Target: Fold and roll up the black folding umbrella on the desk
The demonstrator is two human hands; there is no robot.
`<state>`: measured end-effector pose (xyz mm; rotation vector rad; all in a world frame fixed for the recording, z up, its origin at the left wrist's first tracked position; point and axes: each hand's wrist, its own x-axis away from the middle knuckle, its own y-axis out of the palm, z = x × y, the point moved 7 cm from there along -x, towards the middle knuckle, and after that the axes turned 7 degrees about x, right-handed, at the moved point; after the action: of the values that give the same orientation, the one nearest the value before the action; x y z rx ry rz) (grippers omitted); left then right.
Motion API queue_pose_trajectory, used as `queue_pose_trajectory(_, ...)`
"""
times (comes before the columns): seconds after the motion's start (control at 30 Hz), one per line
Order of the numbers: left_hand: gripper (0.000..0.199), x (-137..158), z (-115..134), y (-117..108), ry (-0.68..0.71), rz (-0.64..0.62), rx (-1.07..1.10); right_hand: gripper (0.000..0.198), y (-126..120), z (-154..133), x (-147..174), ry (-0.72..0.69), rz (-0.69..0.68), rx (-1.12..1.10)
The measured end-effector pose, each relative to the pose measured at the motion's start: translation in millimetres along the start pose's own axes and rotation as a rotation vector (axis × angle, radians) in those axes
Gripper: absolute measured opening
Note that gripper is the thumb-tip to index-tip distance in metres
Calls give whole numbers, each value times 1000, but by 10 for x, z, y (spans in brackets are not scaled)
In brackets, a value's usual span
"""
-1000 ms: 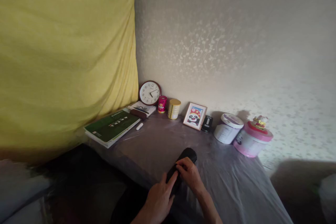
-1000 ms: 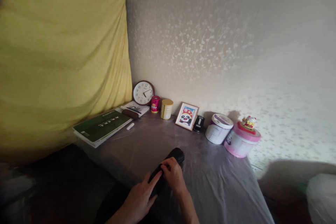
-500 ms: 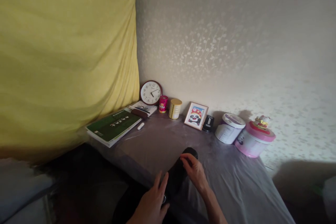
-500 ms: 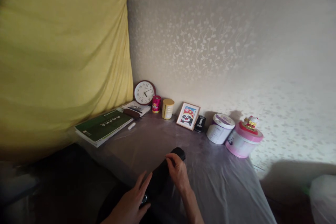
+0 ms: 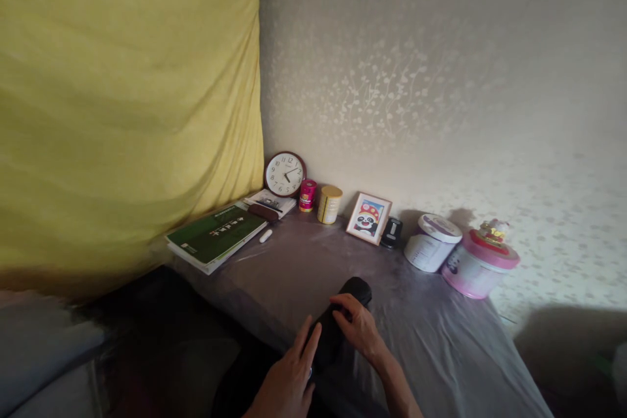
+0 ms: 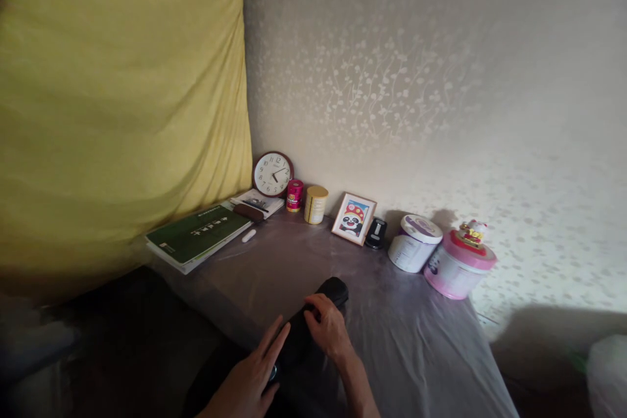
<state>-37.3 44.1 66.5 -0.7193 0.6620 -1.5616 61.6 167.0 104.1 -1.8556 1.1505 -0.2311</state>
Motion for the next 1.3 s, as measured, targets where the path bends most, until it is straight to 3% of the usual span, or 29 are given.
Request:
queue_pose_trajectory(0.33,85,-2,-36,61,77,27,-21,14,2,5,9,-1,30,-108)
queue_pose_trajectory(0.53,83,6,-54,71,87,46,13,17,-206,90,194,89,12,-455)
queue_pose_trajectory(0.67,81,13,-61,50,77,40,56,26,-448,402,483,262,51,-467)
queue_pose_trajectory(0.83,76,-9,-110,-75,90,112,264,42,-614,977,830,455,257,-406)
queue_pose_trajectory(1.0,62,-40,-394,-77,-173,-18,616,42,-523,1169,964,517,262,-424)
queue_pose_trajectory(1.07,59,-34,-467,-193,-160,96,531,41,-500,1145,980,520,245,-388)
queue_pose_trajectory(1.17,57,17,-391,-411,7,333,194,42,-481,1137,1001,529,261,-387)
queue_pose_trajectory(1.3,69,-6,-282,-357,37,256,-108,39,-444,1185,1019,519,293,-409)
